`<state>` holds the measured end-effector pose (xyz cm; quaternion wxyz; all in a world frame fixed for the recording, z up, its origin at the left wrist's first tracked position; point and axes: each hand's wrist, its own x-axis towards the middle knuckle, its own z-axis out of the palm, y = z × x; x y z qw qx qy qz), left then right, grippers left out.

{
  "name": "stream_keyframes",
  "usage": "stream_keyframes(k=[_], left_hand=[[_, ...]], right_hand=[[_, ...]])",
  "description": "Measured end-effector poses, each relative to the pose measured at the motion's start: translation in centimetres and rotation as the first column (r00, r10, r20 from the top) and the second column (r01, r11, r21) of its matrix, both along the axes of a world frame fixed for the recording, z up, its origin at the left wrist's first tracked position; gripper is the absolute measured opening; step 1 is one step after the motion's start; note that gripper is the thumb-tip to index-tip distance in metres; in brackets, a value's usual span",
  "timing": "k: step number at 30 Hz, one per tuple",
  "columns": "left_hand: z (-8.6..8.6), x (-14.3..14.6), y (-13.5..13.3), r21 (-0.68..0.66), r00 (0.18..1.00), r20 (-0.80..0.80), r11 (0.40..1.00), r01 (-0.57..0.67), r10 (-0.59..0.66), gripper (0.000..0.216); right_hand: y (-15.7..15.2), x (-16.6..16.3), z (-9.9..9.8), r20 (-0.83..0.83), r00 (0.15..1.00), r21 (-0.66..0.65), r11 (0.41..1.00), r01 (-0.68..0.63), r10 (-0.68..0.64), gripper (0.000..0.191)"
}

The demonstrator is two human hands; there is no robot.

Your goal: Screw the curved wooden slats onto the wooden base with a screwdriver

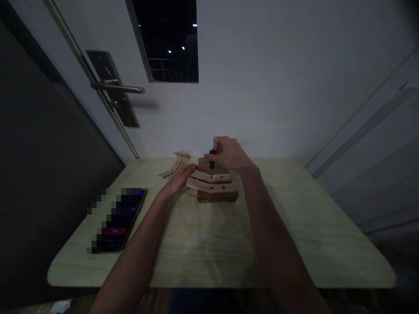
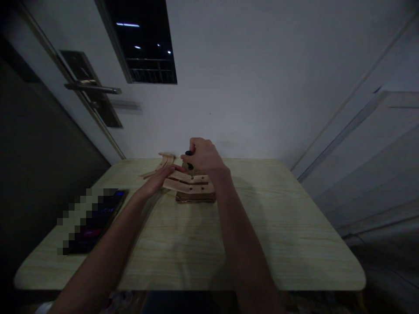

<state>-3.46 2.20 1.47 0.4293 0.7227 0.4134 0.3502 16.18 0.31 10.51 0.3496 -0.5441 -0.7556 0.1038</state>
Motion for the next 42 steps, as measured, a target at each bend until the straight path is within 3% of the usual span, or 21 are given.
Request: stream_keyframes(k=[6,11,16,23,37,42], left_hand=[[-0.4,-0.1,0.2,-0.026,1.000,0.026,1.000,-0.007,0.007,0.042],[-0.2,0.0,0.0,-0.023,1.000,0.015,0.999,-0.025,0.025,0.041],[0.0,0.0,0.0,-0.008,1.000,0.010,1.000,-0.015,0.015,0.041],[0.1,0.0,0.0,-0.032,1.000,0.027,0.999,-0.012,0.012,0.040],[-0.3,-0.1,0.1,-0.055,1.000,0.028,0.998,-0.011,0.013,0.044],[-0.4,-0.1,0.1,-0.051,0.999,0.037,0.999,-0.008,0.010,0.045]], right_hand=[[0.5,0.3,-0.6,-0.013,0.998,0.032,0.998,-0.059,0.059,0.013],[0.7,0.5,-0.4,-0.082,0.984,0.040,0.987,-0.158,0.161,0.015],[0.2,1.0,0.3,-0.133,0.969,-0.046,0.975,-0.217,0.210,0.009],[0.3,1.7,-0.1,-0.243,0.902,-0.117,0.912,-0.393,0.358,0.021],[0.6,1.1,-0.3,-0.178,0.953,-0.037,0.966,-0.257,0.247,0.023],[0.7,0.6,-0.5,-0.081,0.990,-0.036,0.993,-0.115,0.112,0.019]])
